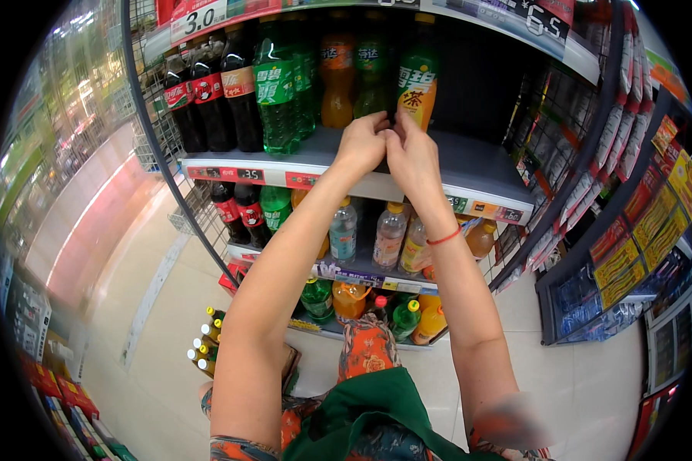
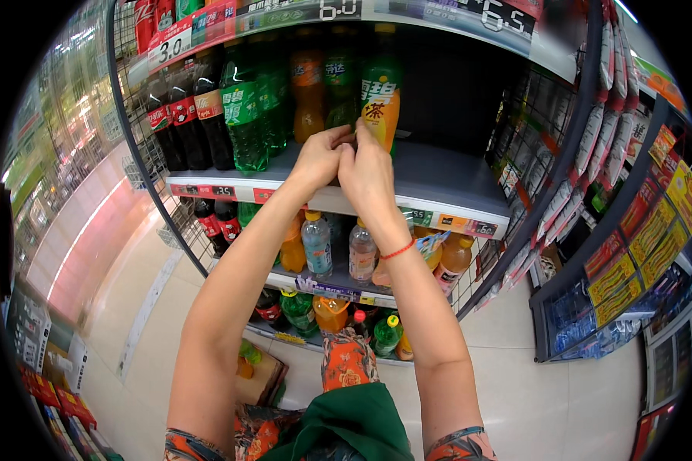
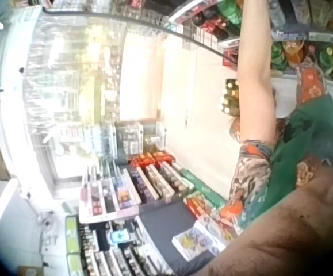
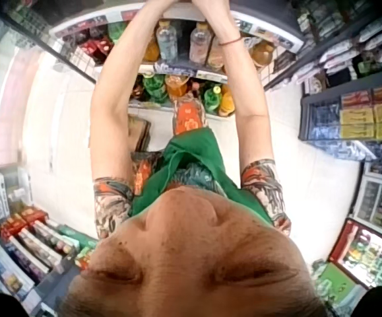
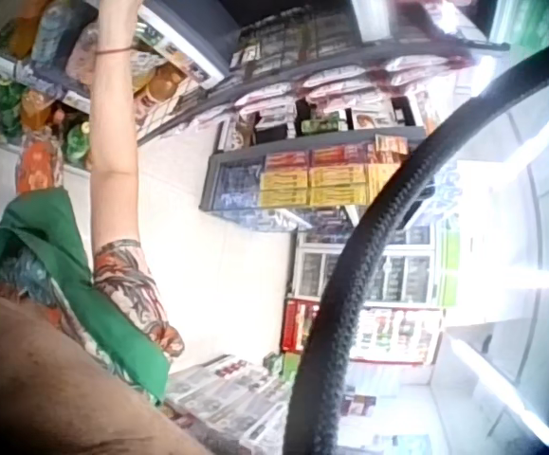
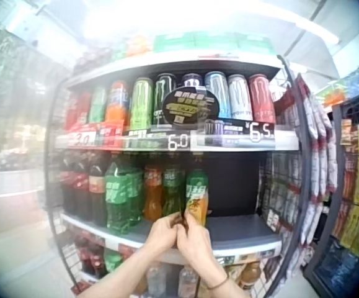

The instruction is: The person sits on the floor and restocks a beverage shelf by taking various plastic bottles of soda and tea from a cardboard box. They place the bottles on the shelf, arranging them by type and color, and occasionally adjust the bottles to align them properly.

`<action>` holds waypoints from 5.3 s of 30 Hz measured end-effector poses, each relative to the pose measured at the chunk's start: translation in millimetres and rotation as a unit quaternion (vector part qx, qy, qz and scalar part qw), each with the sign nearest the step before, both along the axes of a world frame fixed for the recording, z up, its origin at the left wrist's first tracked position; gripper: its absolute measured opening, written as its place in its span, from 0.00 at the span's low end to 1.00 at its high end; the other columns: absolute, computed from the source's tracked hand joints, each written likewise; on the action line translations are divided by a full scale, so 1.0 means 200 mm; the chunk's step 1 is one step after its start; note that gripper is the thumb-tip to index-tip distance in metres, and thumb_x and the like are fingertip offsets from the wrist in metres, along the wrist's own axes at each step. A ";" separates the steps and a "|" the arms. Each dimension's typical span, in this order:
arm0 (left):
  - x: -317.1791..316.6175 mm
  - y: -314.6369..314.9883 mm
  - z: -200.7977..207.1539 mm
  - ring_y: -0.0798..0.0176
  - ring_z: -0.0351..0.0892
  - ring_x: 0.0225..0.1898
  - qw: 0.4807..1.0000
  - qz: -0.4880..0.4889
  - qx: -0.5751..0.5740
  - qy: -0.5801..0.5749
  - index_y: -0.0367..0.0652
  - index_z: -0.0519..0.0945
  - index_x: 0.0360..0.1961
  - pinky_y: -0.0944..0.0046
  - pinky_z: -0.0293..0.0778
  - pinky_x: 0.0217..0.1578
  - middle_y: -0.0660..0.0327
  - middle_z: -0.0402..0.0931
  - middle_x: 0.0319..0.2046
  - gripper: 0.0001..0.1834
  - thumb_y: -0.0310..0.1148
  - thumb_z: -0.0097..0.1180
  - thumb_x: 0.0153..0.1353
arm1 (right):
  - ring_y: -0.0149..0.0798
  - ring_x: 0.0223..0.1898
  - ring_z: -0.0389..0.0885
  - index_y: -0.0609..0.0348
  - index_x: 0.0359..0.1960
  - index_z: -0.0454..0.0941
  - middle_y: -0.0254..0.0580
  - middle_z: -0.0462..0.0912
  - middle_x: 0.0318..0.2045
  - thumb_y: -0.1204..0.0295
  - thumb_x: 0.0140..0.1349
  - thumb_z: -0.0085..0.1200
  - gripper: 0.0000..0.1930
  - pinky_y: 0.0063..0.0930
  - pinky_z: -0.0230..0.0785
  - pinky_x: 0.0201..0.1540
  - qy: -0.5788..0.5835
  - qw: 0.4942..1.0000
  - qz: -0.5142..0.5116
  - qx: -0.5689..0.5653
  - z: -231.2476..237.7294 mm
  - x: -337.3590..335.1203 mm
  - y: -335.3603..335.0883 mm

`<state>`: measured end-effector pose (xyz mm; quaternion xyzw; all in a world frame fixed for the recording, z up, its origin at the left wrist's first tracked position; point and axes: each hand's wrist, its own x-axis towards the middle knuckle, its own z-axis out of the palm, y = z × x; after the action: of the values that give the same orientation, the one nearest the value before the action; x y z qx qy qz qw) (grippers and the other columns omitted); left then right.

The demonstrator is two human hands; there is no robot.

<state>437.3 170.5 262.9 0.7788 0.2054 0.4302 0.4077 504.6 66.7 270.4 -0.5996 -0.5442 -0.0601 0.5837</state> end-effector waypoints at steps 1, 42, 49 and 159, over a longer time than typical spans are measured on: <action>-0.01 0.02 0.00 0.56 0.74 0.59 1.000 0.012 0.006 0.003 0.27 0.66 0.62 0.66 0.68 0.58 0.46 0.73 0.58 0.27 0.24 0.46 0.61 | 0.54 0.55 0.77 0.73 0.62 0.64 0.67 0.75 0.54 0.73 0.64 0.47 0.25 0.33 0.69 0.56 0.050 0.998 0.041 -0.024 0.02 0.01 0.02; 0.05 0.28 0.09 0.53 0.64 0.66 0.993 0.084 -0.065 0.057 0.33 0.60 0.68 0.63 0.61 0.62 0.46 0.63 0.65 0.28 0.25 0.43 0.67 | 0.57 0.67 0.59 0.68 0.71 0.45 0.66 0.60 0.65 0.76 0.59 0.40 0.36 0.34 0.56 0.66 0.213 0.957 0.090 -0.175 0.08 0.12 0.49; 0.02 0.27 0.07 0.55 0.66 0.65 0.996 0.062 -0.040 0.046 0.33 0.62 0.66 0.65 0.62 0.62 0.47 0.63 0.65 0.26 0.24 0.43 0.66 | 0.50 0.65 0.64 0.66 0.72 0.46 0.64 0.66 0.62 0.73 0.63 0.41 0.35 0.29 0.55 0.63 0.135 0.975 0.041 -0.170 0.03 0.10 0.47; -0.71 -0.43 -0.04 0.58 0.66 0.64 0.996 0.054 0.014 -0.073 0.34 0.59 0.68 0.64 0.66 0.60 0.48 0.66 0.62 0.30 0.21 0.47 0.65 | 0.52 0.69 0.58 0.74 0.67 0.55 0.66 0.59 0.67 0.60 0.69 0.46 0.33 0.32 0.52 0.68 0.086 0.946 0.308 -0.043 -0.10 -0.50 -0.06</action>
<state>295.7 83.7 254.0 0.7386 0.2110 0.5103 0.3868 405.3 54.5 250.2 -0.4301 -0.6526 0.1979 0.5916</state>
